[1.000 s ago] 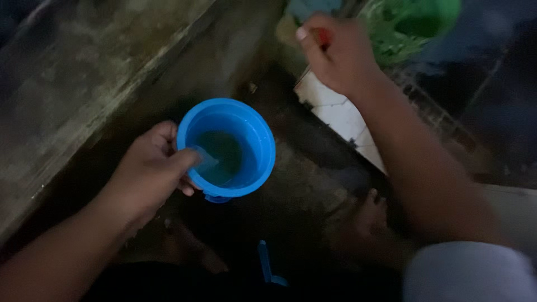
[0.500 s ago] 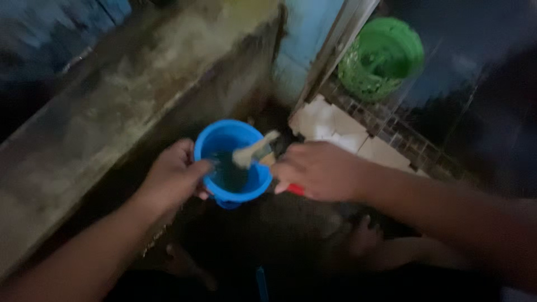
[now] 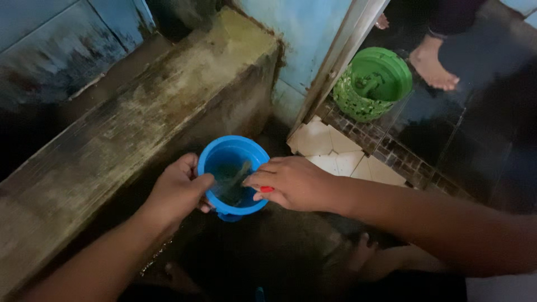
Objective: The person scrubs a dirty tiled wall and floor area using a brush and water from a blue bucket. They repeatedly dip the brush into the bucket and scrub the wall and floor surfaces.
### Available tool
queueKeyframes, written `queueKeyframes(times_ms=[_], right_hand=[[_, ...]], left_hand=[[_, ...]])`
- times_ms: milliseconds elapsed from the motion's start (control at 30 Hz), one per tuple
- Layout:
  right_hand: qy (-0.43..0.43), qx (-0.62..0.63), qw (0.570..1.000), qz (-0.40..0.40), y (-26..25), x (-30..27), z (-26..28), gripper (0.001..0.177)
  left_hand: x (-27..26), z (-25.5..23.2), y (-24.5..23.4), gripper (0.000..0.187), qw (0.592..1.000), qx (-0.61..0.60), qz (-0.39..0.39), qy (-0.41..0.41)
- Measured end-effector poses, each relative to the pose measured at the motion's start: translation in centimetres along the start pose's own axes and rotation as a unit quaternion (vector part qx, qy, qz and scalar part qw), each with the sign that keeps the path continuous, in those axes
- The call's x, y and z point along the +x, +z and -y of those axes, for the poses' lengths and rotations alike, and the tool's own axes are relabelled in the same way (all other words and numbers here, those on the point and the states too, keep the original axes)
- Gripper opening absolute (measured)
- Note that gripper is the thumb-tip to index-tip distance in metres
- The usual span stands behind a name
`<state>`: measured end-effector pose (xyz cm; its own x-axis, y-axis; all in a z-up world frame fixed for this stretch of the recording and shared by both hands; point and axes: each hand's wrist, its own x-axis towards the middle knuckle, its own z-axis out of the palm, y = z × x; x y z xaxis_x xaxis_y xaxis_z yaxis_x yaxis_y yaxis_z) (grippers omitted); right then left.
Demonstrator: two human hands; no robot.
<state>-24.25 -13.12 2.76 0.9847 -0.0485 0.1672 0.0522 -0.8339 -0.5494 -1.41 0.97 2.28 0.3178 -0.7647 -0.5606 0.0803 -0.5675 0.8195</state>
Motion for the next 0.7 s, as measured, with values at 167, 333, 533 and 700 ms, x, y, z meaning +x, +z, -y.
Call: queueKeyframes(times_ms=[167,333,533,700], right_hand=[[0.019,0.023,1.0,-0.005,0.2,0.7,0.3,0.024],[0.039,0.031,0.998,0.024,0.7,1.1,-0.2,0.024],[0.02,0.062,0.998,-0.002,1.0,1.5,-1.1,0.023],[0.11,0.148,0.981,-0.052,-1.5,1.6,-2.3,0.02]], left_hand=[[-0.2,-0.3,-0.4,0.015,1.0,0.016,0.006,-0.001],[0.3,-0.2,-0.4,0.015,1.0,0.007,0.012,-0.005],[0.6,0.1,0.2,0.017,0.999,0.014,0.032,0.013],[0.6,0.1,-0.1,0.018,0.999,0.031,0.037,0.016]])
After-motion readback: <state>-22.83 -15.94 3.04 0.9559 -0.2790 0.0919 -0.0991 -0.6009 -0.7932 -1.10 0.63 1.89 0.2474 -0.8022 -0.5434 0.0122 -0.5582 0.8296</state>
